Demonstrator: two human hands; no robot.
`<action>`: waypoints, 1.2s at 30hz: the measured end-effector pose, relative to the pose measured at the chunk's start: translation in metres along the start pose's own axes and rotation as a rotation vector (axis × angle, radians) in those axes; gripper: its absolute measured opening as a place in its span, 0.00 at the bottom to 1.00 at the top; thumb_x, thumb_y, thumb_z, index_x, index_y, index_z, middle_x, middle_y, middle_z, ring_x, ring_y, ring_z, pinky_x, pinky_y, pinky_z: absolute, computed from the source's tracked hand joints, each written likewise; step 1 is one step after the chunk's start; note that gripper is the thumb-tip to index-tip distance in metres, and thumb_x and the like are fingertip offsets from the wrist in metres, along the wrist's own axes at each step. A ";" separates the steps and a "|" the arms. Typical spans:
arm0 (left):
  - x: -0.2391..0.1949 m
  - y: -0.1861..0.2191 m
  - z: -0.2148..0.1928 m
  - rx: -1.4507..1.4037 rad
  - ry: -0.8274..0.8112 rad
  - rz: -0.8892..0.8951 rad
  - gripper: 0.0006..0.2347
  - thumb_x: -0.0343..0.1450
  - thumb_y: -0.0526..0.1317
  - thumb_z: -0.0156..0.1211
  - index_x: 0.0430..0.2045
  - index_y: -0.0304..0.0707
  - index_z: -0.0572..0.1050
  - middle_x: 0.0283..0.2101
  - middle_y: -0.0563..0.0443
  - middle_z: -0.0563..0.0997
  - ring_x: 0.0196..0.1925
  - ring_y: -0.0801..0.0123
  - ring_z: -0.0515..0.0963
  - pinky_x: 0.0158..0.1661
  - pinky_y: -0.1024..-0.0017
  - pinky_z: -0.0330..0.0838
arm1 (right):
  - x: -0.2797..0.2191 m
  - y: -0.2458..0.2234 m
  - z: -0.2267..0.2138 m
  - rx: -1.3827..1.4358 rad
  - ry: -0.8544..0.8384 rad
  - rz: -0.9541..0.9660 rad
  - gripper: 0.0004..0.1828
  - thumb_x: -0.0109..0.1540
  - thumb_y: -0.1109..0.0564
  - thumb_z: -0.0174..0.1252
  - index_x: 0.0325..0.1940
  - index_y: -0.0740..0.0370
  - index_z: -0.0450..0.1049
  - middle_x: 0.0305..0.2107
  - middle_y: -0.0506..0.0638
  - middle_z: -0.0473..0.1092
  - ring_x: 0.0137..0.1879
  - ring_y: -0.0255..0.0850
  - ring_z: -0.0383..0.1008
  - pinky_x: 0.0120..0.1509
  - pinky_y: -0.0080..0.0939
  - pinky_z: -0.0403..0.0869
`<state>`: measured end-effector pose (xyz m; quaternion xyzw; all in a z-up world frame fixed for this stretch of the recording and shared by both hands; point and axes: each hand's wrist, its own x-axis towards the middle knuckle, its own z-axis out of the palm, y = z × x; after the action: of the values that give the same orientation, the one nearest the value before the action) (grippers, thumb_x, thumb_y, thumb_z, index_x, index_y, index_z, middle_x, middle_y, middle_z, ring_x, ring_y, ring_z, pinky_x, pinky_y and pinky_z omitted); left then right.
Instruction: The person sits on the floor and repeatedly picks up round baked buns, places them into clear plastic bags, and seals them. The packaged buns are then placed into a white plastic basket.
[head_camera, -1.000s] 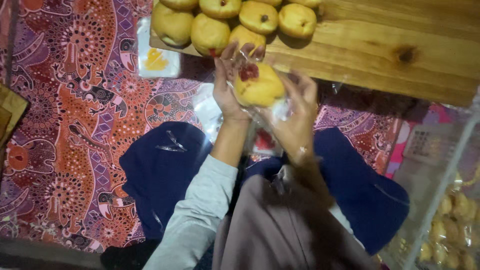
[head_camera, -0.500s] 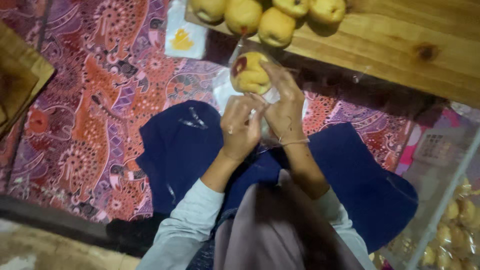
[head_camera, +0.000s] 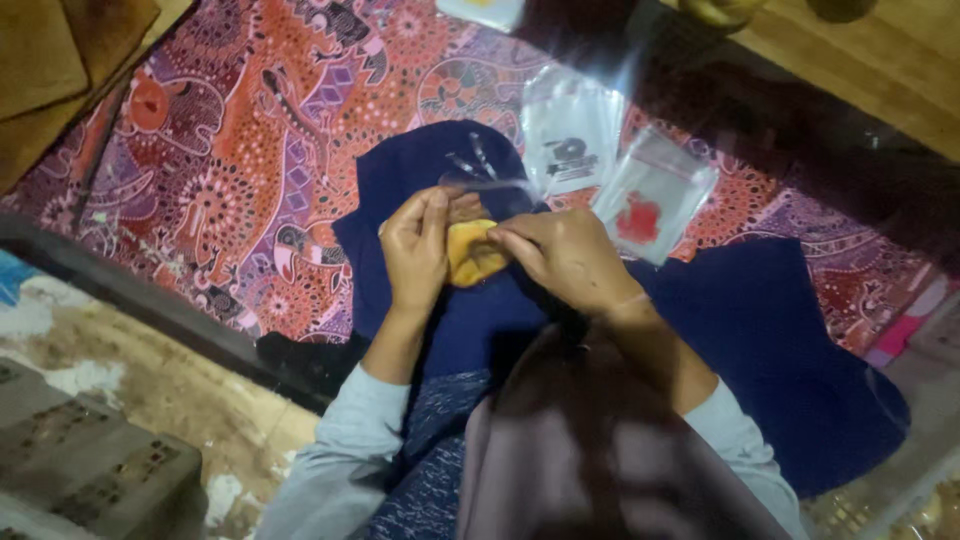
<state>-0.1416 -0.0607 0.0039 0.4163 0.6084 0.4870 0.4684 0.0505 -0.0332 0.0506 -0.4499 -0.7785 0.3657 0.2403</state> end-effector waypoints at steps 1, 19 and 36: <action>0.005 -0.005 -0.001 -0.019 -0.011 -0.010 0.10 0.79 0.35 0.52 0.41 0.26 0.80 0.38 0.44 0.87 0.40 0.69 0.88 0.45 0.73 0.82 | 0.004 -0.001 0.003 -0.004 0.036 0.001 0.05 0.64 0.57 0.65 0.41 0.60 0.83 0.32 0.54 0.79 0.36 0.48 0.80 0.40 0.45 0.76; -0.017 0.028 0.025 -0.002 0.209 0.251 0.09 0.78 0.31 0.53 0.46 0.28 0.80 0.51 0.37 0.84 0.54 0.57 0.84 0.59 0.67 0.77 | -0.007 0.069 0.016 0.517 -0.064 0.497 0.23 0.63 0.59 0.59 0.62 0.65 0.72 0.45 0.53 0.78 0.51 0.40 0.79 0.56 0.36 0.78; 0.004 -0.031 0.008 -0.090 0.192 0.195 0.07 0.78 0.35 0.59 0.33 0.28 0.77 0.40 0.51 0.78 0.41 0.75 0.75 0.45 0.78 0.70 | 0.005 0.064 0.063 0.419 0.592 0.155 0.10 0.74 0.60 0.50 0.40 0.66 0.73 0.36 0.52 0.68 0.45 0.41 0.68 0.54 0.37 0.69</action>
<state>-0.1359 -0.0603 -0.0283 0.4036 0.5846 0.5947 0.3764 0.0372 -0.0307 -0.0382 -0.5349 -0.5472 0.3882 0.5135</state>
